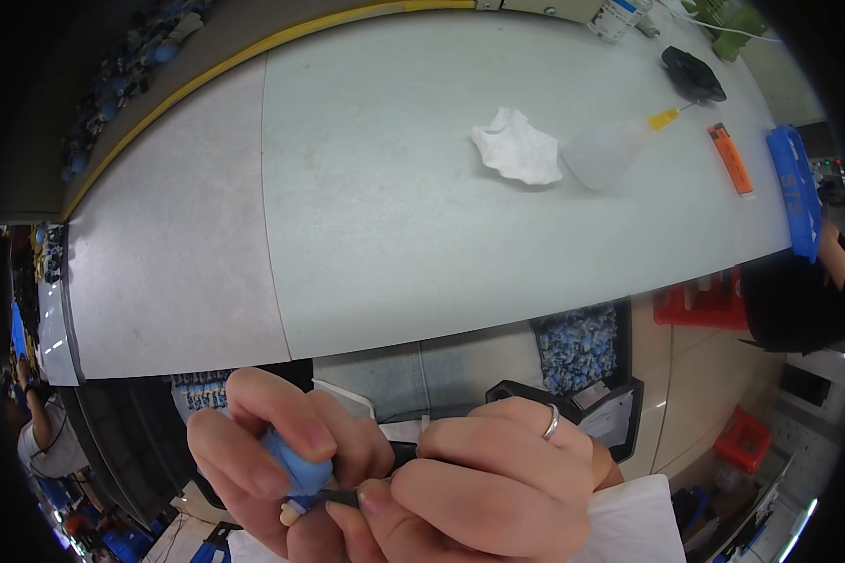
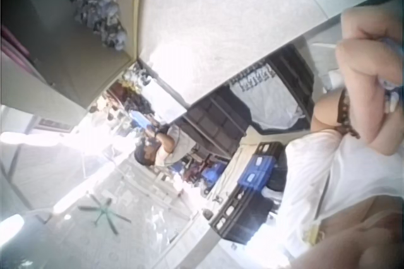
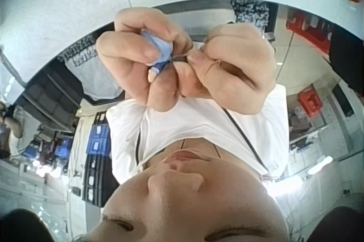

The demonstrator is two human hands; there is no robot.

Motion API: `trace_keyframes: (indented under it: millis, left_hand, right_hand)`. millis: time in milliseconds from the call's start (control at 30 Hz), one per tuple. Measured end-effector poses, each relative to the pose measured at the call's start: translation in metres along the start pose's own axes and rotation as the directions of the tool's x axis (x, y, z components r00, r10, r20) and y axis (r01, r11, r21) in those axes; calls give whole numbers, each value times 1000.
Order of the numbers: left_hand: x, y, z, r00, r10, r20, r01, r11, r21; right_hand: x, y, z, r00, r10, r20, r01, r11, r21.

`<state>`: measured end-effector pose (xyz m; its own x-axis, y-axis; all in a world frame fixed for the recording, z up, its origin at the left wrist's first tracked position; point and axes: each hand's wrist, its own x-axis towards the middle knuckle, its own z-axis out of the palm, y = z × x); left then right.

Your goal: Gluing and cleaning parts of small plastic anime action figurines using an adhesive bottle and pen tool.

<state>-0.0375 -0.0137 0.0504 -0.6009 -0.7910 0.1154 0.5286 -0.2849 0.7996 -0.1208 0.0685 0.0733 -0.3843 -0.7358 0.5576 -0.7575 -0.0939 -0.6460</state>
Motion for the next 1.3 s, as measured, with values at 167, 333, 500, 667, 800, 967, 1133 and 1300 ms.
trace_keyframes:
  millis: [167, 333, 500, 667, 800, 967, 1133, 1300]
  left_hand:
    - [5, -4, 1, 999, -17, -28, 18, 999, 40]
    - [13, -2, 3, 977, 144, 159, -133, 988, -78]
    - [14, -29, -18, 860, 419, 292, -367, 904, -217]
    - [18, -12, -5, 961, 187, 203, -175, 982, -73]
    - [15, -9, -13, 902, 276, 332, -255, 961, -104]
    - [20, -20, -22, 808, 425, 407, -350, 903, -249]
    - [17, -29, -16, 870, 342, 355, -193, 899, -393]
    - [10, 5, -17, 904, -308, 297, 385, 888, -252]
  right_hand:
    - [5, -2, -12, 997, -29, 78, 31, 999, -21]
    - [0, -4, 0, 1000, 25, -12, -25, 1000, -3]
    - [1, -4, 2, 1000, 16, -26, -17, 999, -42]
    - [7, -5, -7, 998, -35, 52, 39, 997, -74]
    - [6, -3, -9, 993, -20, 114, 27, 998, -61]
    - [3, -3, -2, 1000, 0, 14, 0, 999, -35]
    - [2, 1, -3, 998, -30, 58, 28, 999, 20]
    - [-6, 9, -1, 969, -40, -242, 45, 999, 13]
